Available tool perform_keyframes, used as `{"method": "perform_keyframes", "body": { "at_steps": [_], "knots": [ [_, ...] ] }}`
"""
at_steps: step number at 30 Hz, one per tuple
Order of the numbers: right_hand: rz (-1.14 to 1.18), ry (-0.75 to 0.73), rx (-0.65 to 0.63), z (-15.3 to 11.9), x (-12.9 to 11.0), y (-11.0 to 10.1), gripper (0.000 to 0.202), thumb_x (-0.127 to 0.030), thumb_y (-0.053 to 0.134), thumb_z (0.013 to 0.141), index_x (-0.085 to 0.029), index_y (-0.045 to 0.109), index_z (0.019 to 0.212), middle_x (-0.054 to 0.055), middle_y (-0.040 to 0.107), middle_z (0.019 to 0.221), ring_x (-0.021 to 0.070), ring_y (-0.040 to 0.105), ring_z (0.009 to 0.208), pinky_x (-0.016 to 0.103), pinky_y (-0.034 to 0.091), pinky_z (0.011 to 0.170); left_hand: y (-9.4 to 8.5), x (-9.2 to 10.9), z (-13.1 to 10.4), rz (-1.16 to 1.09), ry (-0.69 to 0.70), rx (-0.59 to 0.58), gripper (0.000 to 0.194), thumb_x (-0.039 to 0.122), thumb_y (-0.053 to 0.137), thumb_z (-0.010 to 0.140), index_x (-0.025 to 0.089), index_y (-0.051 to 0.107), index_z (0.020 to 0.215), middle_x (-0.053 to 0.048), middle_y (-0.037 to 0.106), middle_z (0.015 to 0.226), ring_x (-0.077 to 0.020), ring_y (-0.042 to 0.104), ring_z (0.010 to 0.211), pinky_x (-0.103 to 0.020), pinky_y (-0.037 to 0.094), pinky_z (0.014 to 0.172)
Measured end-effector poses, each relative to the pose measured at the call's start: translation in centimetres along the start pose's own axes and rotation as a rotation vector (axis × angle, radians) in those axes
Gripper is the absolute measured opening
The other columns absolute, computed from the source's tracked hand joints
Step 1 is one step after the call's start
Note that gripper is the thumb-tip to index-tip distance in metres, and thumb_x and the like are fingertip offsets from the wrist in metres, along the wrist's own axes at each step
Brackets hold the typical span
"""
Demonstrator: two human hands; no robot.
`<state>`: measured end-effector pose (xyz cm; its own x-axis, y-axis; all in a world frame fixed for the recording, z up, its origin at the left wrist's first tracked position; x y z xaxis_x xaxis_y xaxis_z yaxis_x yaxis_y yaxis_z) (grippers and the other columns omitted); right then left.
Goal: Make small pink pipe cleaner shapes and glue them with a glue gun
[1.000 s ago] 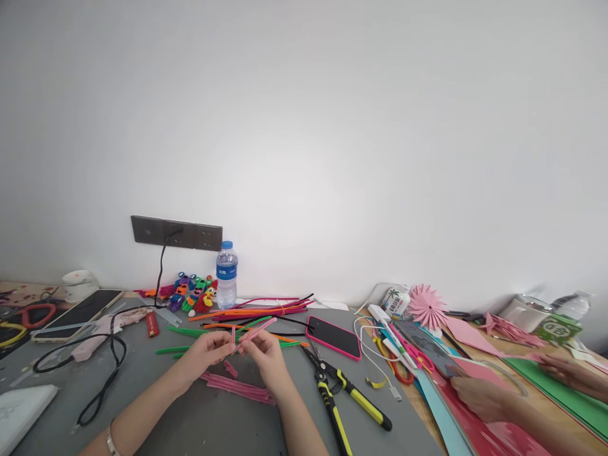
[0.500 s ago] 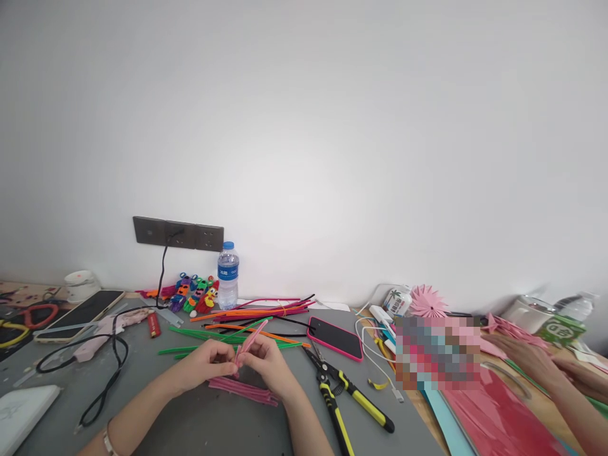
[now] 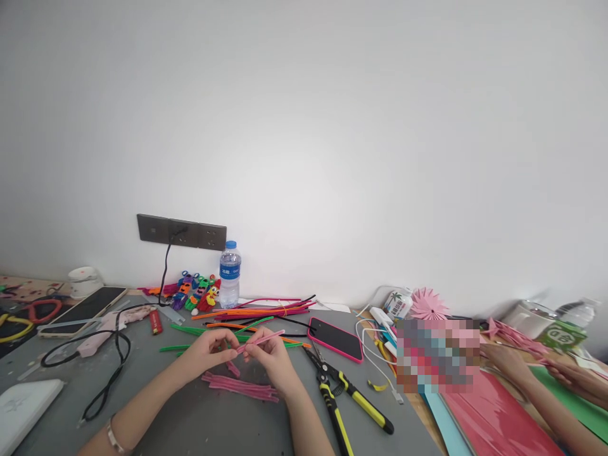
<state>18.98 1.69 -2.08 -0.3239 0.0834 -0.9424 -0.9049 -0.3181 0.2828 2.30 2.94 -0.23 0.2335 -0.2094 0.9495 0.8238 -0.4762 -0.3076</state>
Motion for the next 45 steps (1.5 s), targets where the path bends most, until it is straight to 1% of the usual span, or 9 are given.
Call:
{"method": "perform_keyframes", "body": {
  "at_steps": [2,4,11,18,24,31,35,39,45],
  "knots": [
    [-0.003,-0.041,0.029,0.1,0.0,-0.1,0.023,-0.035,0.076,0.073,-0.019,0.06,0.072,0.0,0.066,0.066,0.0136,0.058,0.059,0.027,0.045,0.062,0.0,0.0,0.2,0.04,0.032,0.072,0.025,0.041,0.067,0.074,0.016,0.064,0.078,0.002,0.058,0.067,-0.0102,0.04,0.053,-0.021,0.029,0.051],
    [-0.011,-0.056,0.038,0.1,0.0,0.1,0.022,-0.034,0.076,0.074,-0.019,0.06,0.072,0.0,0.066,0.067,0.0147,0.06,0.062,0.028,0.045,0.065,0.2,-0.2,0.3,0.034,0.05,0.093,0.023,0.038,0.066,0.075,0.015,0.064,0.077,0.002,0.058,0.067,-0.0101,0.039,0.052,-0.021,0.029,0.05],
    [-0.053,-0.08,0.081,0.0,0.2,0.2,0.02,-0.032,0.076,0.073,-0.019,0.062,0.069,0.001,0.067,0.073,0.0157,0.06,0.07,0.027,0.045,0.067,0.3,-0.9,0.5,-0.036,0.109,0.188,0.022,0.036,0.067,0.076,0.015,0.065,0.072,0.001,0.056,0.063,-0.0114,0.043,0.053,-0.023,0.032,0.052],
    [-0.095,-0.091,0.094,0.1,0.3,-0.4,0.018,-0.032,0.077,0.072,-0.018,0.066,0.07,0.001,0.068,0.072,0.0161,0.06,0.069,0.027,0.044,0.067,0.5,-1.1,0.7,-0.185,0.207,0.21,0.025,0.037,0.069,0.075,0.015,0.062,0.066,-0.001,0.054,0.069,-0.0146,0.051,0.064,-0.025,0.04,0.059],
    [-0.079,-0.118,0.127,0.3,-0.1,-0.3,0.023,-0.037,0.074,0.075,-0.018,0.063,0.07,0.0,0.064,0.064,0.0138,0.056,0.06,0.026,0.043,0.061,0.3,-0.8,0.7,-0.197,0.173,0.224,0.031,0.042,0.07,0.072,0.016,0.059,0.061,0.0,0.052,0.067,-0.0144,0.049,0.064,-0.025,0.04,0.059],
    [-0.105,-0.108,0.158,0.4,0.0,0.0,0.025,-0.039,0.075,0.072,-0.019,0.061,0.068,0.001,0.067,0.066,0.0148,0.057,0.06,0.026,0.045,0.062,0.1,-0.5,0.3,-0.32,-0.014,0.304,0.034,0.05,0.07,0.071,0.017,0.061,0.073,0.004,0.049,0.057,-0.0111,0.044,0.053,-0.021,0.038,0.052],
    [-0.086,-0.074,0.116,0.3,0.4,0.5,0.026,-0.04,0.075,0.072,-0.019,0.061,0.067,0.001,0.068,0.065,0.0141,0.057,0.059,0.026,0.044,0.062,0.5,-0.4,0.3,-0.403,0.011,0.33,0.033,0.048,0.072,0.069,0.017,0.064,0.077,0.002,0.056,0.064,-0.0121,0.049,0.057,-0.022,0.041,0.054],
    [-0.05,-0.027,0.098,0.3,1.0,0.8,0.026,-0.039,0.076,0.071,-0.018,0.062,0.067,0.001,0.069,0.064,0.0133,0.057,0.057,0.025,0.044,0.06,1.0,-0.5,0.5,-0.448,0.007,0.301,0.033,0.046,0.076,0.066,0.016,0.067,0.078,-0.002,0.063,0.069,-0.0144,0.053,0.061,-0.024,0.043,0.056],
    [-0.024,-0.019,0.09,0.3,1.3,0.8,0.026,-0.037,0.077,0.071,-0.017,0.062,0.066,0.001,0.069,0.063,0.0114,0.054,0.053,0.023,0.041,0.056,1.3,-0.9,0.6,-0.48,-0.004,0.285,0.033,0.046,0.078,0.064,0.015,0.066,0.069,-0.002,0.063,0.07,-0.0129,0.051,0.059,-0.023,0.041,0.054]
  ]
}}
Point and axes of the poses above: each hand's wrist, its own z-axis towards the middle knuckle, its own y-axis out of the palm, x = y × z, the point moved 3 cm from there along z, towards the middle knuckle
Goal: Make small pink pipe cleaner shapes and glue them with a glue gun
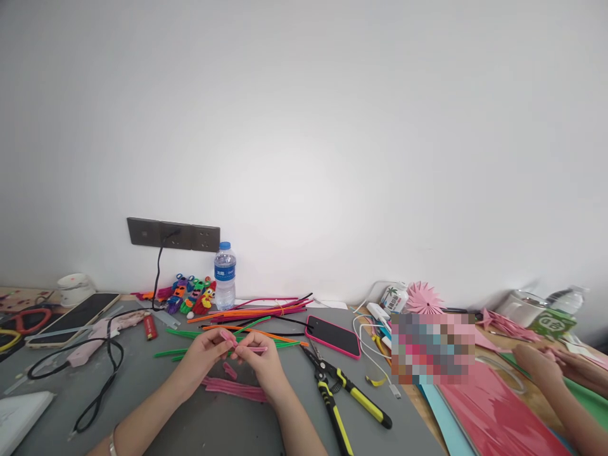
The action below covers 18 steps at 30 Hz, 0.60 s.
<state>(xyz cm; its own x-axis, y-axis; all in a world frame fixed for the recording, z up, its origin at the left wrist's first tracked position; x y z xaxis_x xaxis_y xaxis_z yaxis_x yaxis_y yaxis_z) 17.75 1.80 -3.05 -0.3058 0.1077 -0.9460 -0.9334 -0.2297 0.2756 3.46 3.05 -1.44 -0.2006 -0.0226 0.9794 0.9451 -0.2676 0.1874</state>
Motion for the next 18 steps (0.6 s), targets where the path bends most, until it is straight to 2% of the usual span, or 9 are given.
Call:
{"method": "perform_keyframes", "body": {
  "at_steps": [5,10,14,18],
  "knots": [
    [-0.019,0.007,-0.024,-0.02,-0.13,0.32,0.027,-0.039,0.075,0.072,-0.017,0.061,0.066,0.001,0.068,0.063,0.0102,0.051,0.05,0.023,0.038,0.054,0.18,0.24,-0.2,0.023,0.053,0.003,0.034,0.046,0.076,0.067,0.015,0.062,0.067,-0.002,0.061,0.074,-0.0123,0.05,0.059,-0.022,0.04,0.055],
    [0.031,-0.005,-0.022,0.18,-0.08,0.46,0.029,-0.041,0.077,0.07,-0.018,0.058,0.07,-0.001,0.065,0.061,0.0117,0.053,0.054,0.023,0.039,0.054,0.0,0.36,-0.1,-0.011,0.061,0.043,0.034,0.047,0.074,0.069,0.016,0.06,0.067,0.001,0.059,0.068,-0.0103,0.046,0.055,-0.021,0.037,0.052],
    [0.014,-0.003,-0.043,0.26,-0.35,0.4,0.031,-0.041,0.077,0.069,-0.019,0.056,0.071,-0.002,0.061,0.06,0.0117,0.052,0.056,0.022,0.039,0.053,-0.49,0.42,0.09,-0.064,0.024,0.112,0.034,0.046,0.076,0.065,0.017,0.06,0.069,0.002,0.057,0.065,-0.0088,0.042,0.053,-0.02,0.035,0.051],
    [-0.058,-0.001,-0.045,0.24,-0.34,0.25,0.032,-0.043,0.076,0.07,-0.019,0.055,0.071,-0.003,0.059,0.06,0.0117,0.051,0.056,0.022,0.038,0.052,-0.56,0.57,0.02,-0.098,-0.016,0.131,0.038,0.048,0.079,0.06,0.016,0.061,0.071,0.002,0.056,0.064,-0.0084,0.039,0.052,-0.02,0.032,0.049]
  ]
}}
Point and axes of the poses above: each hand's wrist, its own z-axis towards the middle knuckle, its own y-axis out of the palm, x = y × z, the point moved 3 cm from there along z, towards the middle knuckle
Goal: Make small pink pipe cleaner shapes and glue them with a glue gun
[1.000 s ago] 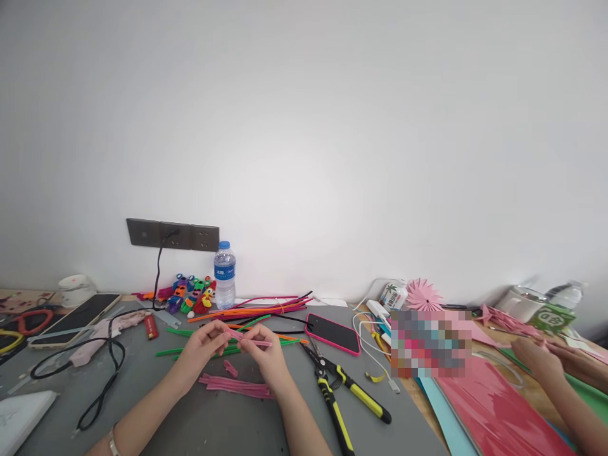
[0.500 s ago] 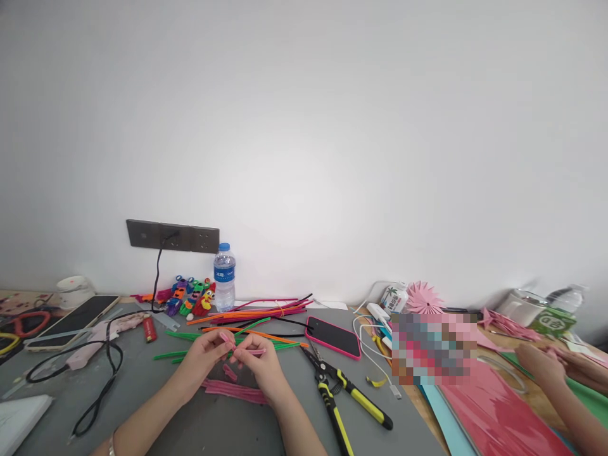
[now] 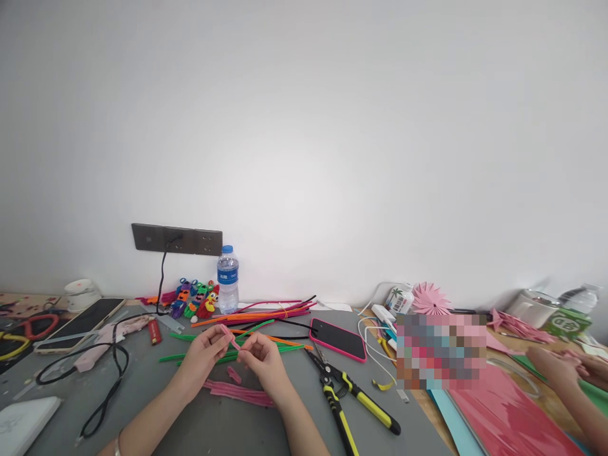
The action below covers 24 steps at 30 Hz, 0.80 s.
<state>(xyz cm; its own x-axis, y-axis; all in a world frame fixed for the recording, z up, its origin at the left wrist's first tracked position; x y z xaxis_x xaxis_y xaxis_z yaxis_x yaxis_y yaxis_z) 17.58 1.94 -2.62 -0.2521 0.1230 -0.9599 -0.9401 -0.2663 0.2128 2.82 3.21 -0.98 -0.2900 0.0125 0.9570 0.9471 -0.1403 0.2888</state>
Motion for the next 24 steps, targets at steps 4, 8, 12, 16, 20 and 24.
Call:
{"method": "perform_keyframes", "body": {
  "at_steps": [4,8,12,16,20,24],
  "knots": [
    [-0.02,-0.017,0.019,0.0,0.1,-0.2,0.03,-0.043,0.074,0.072,-0.019,0.056,0.072,-0.003,0.058,0.06,0.012,0.05,0.056,0.023,0.039,0.053,-0.2,-0.2,0.1,0.054,-0.033,0.002,0.04,0.05,0.079,0.06,0.014,0.065,0.07,0.006,0.044,0.052,-0.0063,0.031,0.047,-0.019,0.024,0.046],
    [0.047,-0.048,0.084,0.0,-0.2,-0.5,0.026,-0.04,0.075,0.072,-0.019,0.059,0.073,-0.003,0.058,0.061,0.0117,0.05,0.055,0.024,0.041,0.056,-0.6,-0.5,0.4,0.149,-0.054,0.007,0.041,0.051,0.078,0.06,0.013,0.067,0.071,0.008,0.04,0.047,-0.0054,0.026,0.044,-0.02,0.018,0.044],
    [0.152,-0.061,0.087,0.1,-0.2,-0.9,0.025,-0.038,0.076,0.072,-0.019,0.059,0.074,-0.002,0.06,0.063,0.0121,0.053,0.058,0.024,0.042,0.059,-0.2,-0.4,0.2,0.221,-0.113,-0.062,0.042,0.051,0.079,0.056,0.013,0.068,0.07,0.003,0.054,0.052,-0.0051,0.029,0.043,-0.02,0.019,0.044],
    [0.153,-0.059,0.033,0.1,-0.2,-0.9,0.023,-0.037,0.072,0.077,-0.018,0.059,0.076,-0.001,0.061,0.064,0.0131,0.056,0.06,0.025,0.043,0.062,0.5,0.1,-0.4,0.266,-0.148,-0.146,0.04,0.048,0.08,0.056,0.013,0.066,0.068,-0.001,0.064,0.058,-0.0071,0.038,0.044,-0.02,0.022,0.044],
    [0.13,-0.043,-0.04,-0.2,-0.5,-0.5,0.021,-0.035,0.071,0.079,-0.019,0.059,0.077,-0.001,0.061,0.067,0.013,0.055,0.06,0.026,0.044,0.062,0.9,0.3,-1.0,0.27,-0.195,-0.312,0.034,0.044,0.078,0.061,0.015,0.063,0.069,0.0,0.066,0.061,-0.0072,0.043,0.044,-0.02,0.023,0.045],
    [0.131,-0.019,-0.084,-0.5,-0.7,0.0,0.02,-0.034,0.073,0.077,-0.019,0.059,0.078,-0.002,0.057,0.072,0.0125,0.053,0.064,0.026,0.044,0.064,1.0,0.5,-1.4,0.299,-0.223,-0.419,0.031,0.041,0.078,0.064,0.014,0.062,0.067,0.0,0.066,0.059,-0.0058,0.036,0.043,-0.02,0.023,0.045]
  ]
}}
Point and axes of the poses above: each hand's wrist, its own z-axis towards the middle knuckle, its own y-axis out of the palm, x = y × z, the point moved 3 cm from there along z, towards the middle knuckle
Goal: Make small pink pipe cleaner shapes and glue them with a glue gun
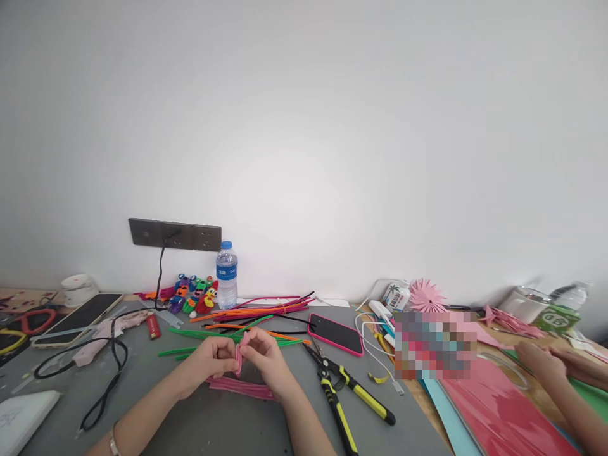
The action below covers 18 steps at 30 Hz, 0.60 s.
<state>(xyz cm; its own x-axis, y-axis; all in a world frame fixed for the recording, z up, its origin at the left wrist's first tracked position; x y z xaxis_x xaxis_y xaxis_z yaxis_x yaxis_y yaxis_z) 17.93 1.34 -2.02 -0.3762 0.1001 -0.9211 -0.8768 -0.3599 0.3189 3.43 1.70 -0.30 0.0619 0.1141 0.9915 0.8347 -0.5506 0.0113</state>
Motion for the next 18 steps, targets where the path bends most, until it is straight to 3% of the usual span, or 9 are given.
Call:
{"method": "perform_keyframes", "body": {
  "at_steps": [4,10,14,18],
  "knots": [
    [-0.006,0.046,-0.053,-0.3,-0.2,0.0,0.021,-0.033,0.075,0.076,-0.019,0.06,0.08,-0.002,0.056,0.073,0.0117,0.052,0.065,0.024,0.043,0.064,0.2,0.1,-0.2,0.014,-0.014,-0.038,0.03,0.039,0.08,0.061,0.014,0.063,0.062,0.004,0.057,0.05,-0.0057,0.032,0.044,-0.02,0.021,0.044],
    [-0.026,0.176,-0.209,-0.9,-0.9,-0.1,0.023,-0.03,0.077,0.073,-0.017,0.061,0.083,-0.002,0.06,0.07,0.0106,0.053,0.062,0.023,0.042,0.063,0.7,-0.1,-0.4,0.0,-0.049,-0.149,0.03,0.038,0.081,0.06,0.012,0.066,0.067,-0.001,0.065,0.061,-0.0074,0.04,0.049,-0.021,0.024,0.046],
    [-0.051,0.138,-0.149,-0.5,-1.0,-0.2,0.022,-0.032,0.076,0.074,-0.016,0.061,0.077,-0.002,0.061,0.067,0.0104,0.053,0.058,0.024,0.042,0.062,0.3,0.0,-0.5,0.006,-0.065,-0.108,0.03,0.04,0.078,0.064,0.013,0.063,0.068,0.001,0.062,0.06,-0.0059,0.035,0.046,-0.02,0.024,0.044],
    [-0.084,0.039,0.009,0.1,-0.9,-0.7,0.025,-0.038,0.074,0.074,-0.018,0.059,0.074,-0.002,0.06,0.068,0.0111,0.052,0.059,0.024,0.042,0.06,-0.2,0.1,-0.1,0.042,0.022,-0.01,0.034,0.05,0.061,0.079,0.016,0.061,0.082,0.002,0.059,0.067,-0.005,0.034,0.043,-0.019,0.028,0.044]
  ]
}}
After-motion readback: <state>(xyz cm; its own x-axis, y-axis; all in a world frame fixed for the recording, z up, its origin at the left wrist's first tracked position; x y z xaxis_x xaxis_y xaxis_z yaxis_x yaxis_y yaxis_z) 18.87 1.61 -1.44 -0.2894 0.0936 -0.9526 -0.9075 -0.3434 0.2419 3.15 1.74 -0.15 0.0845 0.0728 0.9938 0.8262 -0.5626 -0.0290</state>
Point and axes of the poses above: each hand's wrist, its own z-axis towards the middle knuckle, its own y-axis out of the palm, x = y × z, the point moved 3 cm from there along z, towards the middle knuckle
